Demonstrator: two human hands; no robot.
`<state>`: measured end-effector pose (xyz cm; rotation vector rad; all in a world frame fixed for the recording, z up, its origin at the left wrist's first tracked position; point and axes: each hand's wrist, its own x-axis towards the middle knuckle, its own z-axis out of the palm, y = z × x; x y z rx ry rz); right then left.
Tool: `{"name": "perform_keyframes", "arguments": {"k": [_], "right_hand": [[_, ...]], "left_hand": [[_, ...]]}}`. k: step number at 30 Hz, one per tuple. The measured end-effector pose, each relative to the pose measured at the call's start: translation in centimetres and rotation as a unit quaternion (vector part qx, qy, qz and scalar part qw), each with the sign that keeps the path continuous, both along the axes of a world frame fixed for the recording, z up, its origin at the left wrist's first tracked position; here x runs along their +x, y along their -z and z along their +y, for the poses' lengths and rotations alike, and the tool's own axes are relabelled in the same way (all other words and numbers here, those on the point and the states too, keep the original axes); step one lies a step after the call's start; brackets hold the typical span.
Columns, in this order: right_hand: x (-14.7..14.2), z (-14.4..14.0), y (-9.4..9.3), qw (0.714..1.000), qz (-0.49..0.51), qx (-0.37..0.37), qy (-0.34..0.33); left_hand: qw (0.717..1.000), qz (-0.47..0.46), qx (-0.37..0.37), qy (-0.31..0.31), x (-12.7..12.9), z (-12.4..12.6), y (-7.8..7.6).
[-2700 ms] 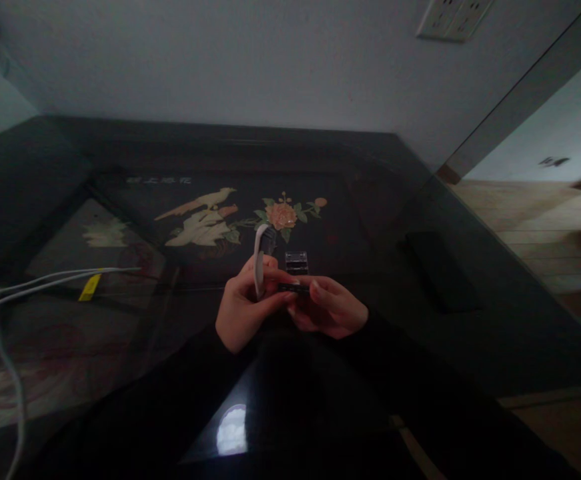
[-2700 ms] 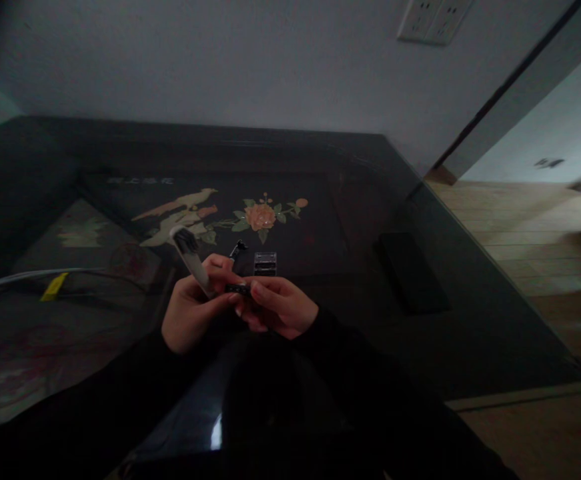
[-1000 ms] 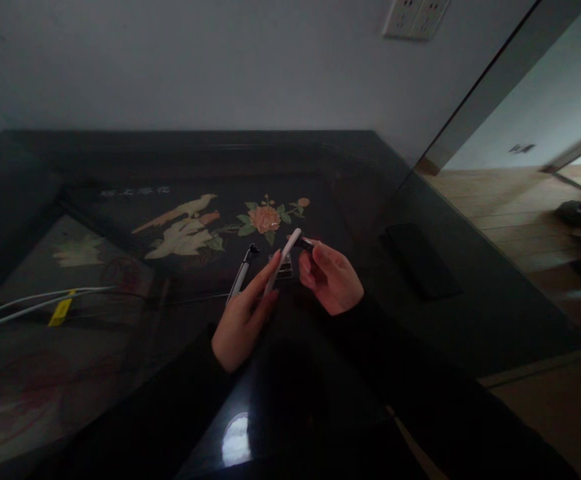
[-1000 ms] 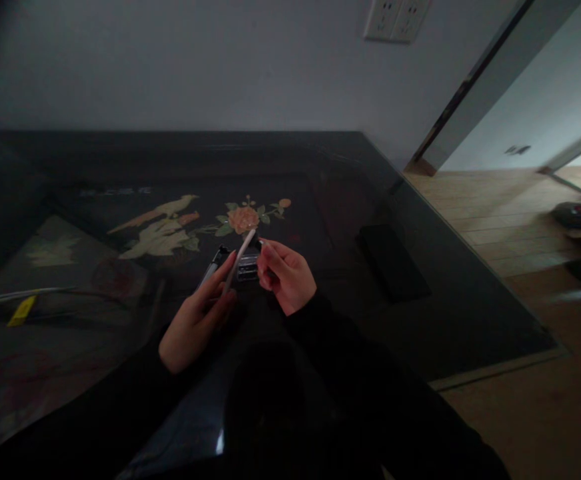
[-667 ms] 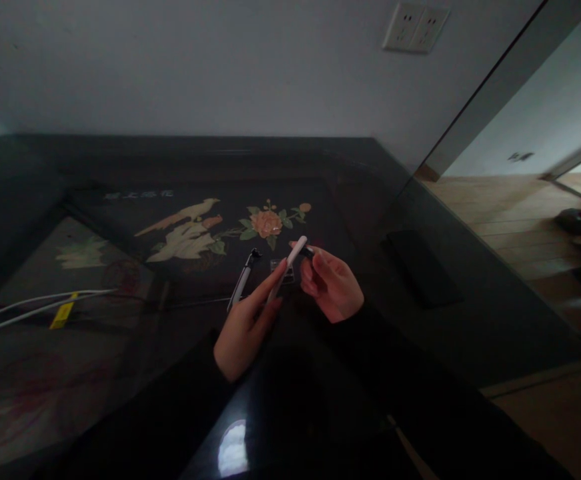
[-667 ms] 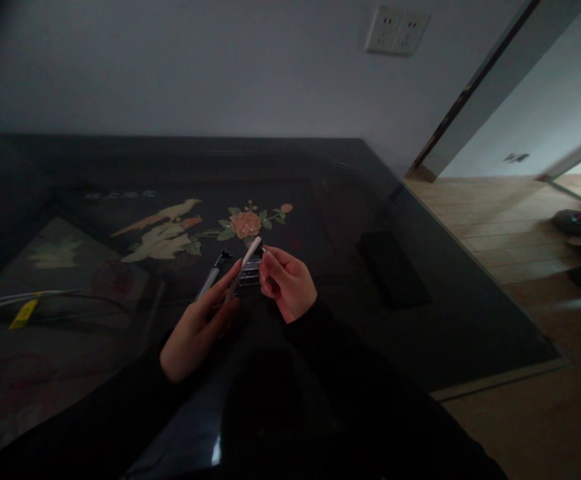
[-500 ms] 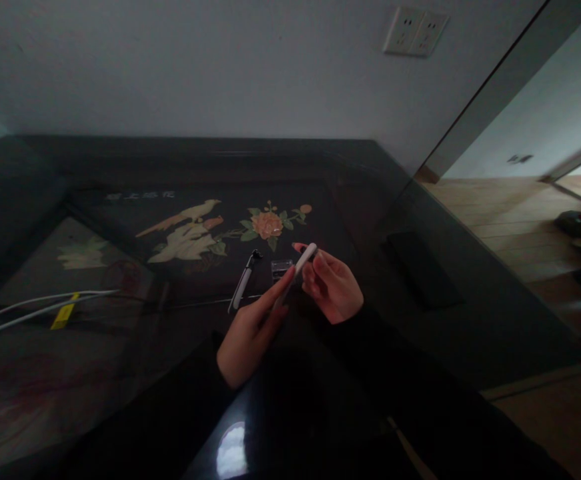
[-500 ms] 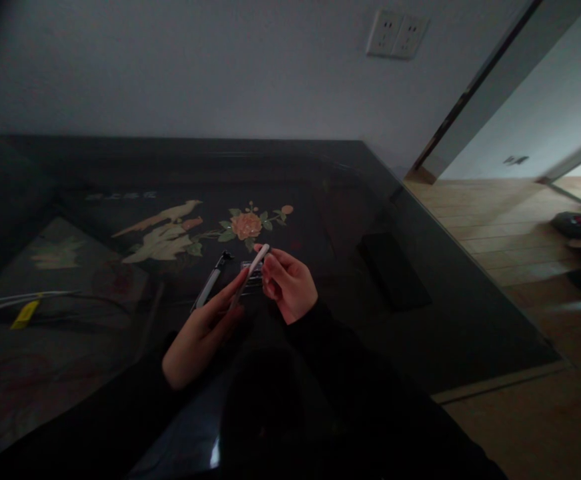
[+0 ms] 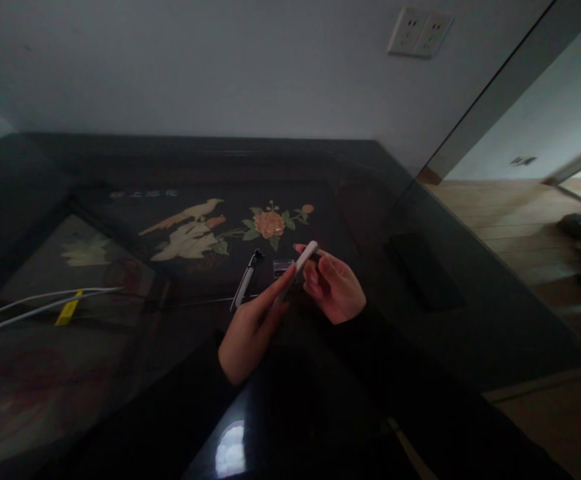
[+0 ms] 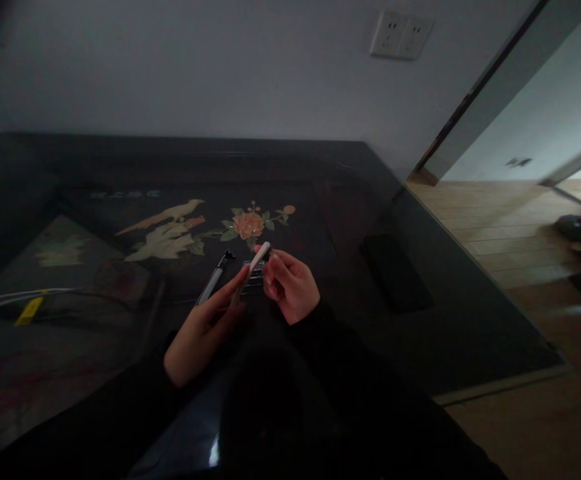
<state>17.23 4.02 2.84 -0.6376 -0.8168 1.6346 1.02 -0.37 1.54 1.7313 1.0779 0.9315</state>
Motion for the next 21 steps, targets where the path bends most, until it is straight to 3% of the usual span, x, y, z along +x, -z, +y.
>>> {"name": "perform_keyframes", "arguments": {"k": [7,11,21], "right_hand": [[0.05,-0.11,-0.16,1.0,0.007,0.003,0.007],[-0.07,-0.12,-0.14,1.0,0.003,-0.001,0.012],[0.04,-0.01,0.06,0.999,0.008,-0.032,0.026]], "left_hand": [[0.999,-0.026,0.007,-0.027,0.02,0.1,0.1],[0.999,-0.029,-0.027,-0.01,0.07,-0.13,0.09],[0.999,-0.018,-0.014,0.03,0.31,-0.45,-0.23]]}}
